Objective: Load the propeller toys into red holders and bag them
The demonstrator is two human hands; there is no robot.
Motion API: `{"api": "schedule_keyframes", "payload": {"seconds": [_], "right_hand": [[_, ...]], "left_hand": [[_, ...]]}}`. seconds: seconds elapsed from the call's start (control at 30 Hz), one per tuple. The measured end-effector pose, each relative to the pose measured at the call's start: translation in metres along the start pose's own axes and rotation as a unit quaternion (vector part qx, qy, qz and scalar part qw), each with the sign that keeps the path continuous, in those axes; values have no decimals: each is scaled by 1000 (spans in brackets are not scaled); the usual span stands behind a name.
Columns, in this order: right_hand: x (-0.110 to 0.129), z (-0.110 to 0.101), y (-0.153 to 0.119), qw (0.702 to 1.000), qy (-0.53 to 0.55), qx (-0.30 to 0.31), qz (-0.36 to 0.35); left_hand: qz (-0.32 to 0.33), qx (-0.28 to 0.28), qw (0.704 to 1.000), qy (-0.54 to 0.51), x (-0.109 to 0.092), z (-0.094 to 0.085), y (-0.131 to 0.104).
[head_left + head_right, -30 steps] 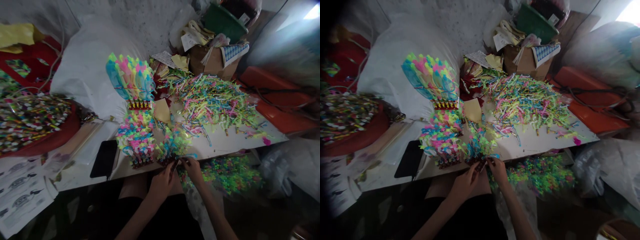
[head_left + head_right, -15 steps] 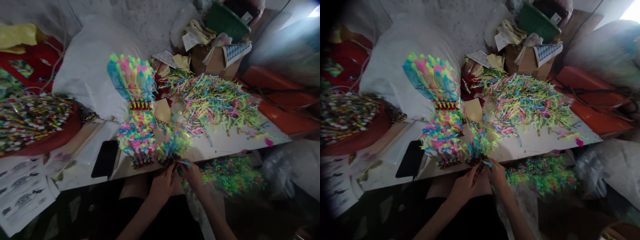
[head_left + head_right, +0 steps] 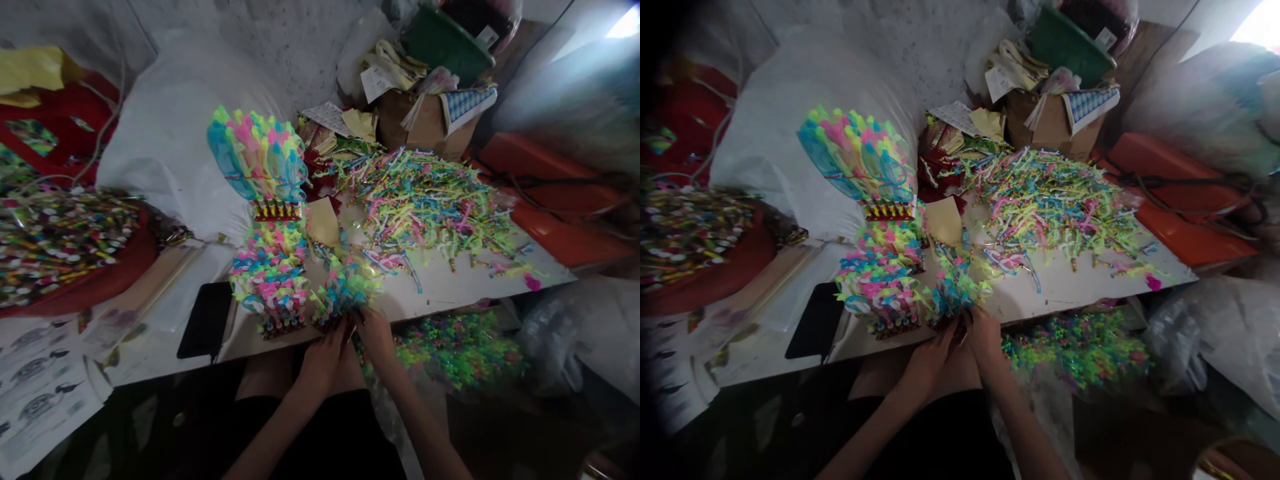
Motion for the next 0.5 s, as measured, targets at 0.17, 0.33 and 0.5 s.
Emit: {"api": "schedule_keyframes", "payload": {"seconds": [0.17, 0.33, 0.5], "right_hand": [[3, -3, 5, 999, -28, 21, 3], [7, -1, 9, 998, -42, 42, -1], [8, 3, 8, 998, -42, 42, -7]], "left_hand": [[-2, -3, 1000, -14, -3, -1, 2], [-21, -7, 1000, -18, -3, 1, 4], [-39, 14, 999, -26, 0, 6, 4]]}}
Point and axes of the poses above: each hand's wrist, its own y-axis towards the middle knuckle, its own z-axis out of the palm, x = y × z, the point moved 10 cm from there along y, towards the middle knuckle, and after that the axes turned 7 degrees about -y, right-handed, at the moved point
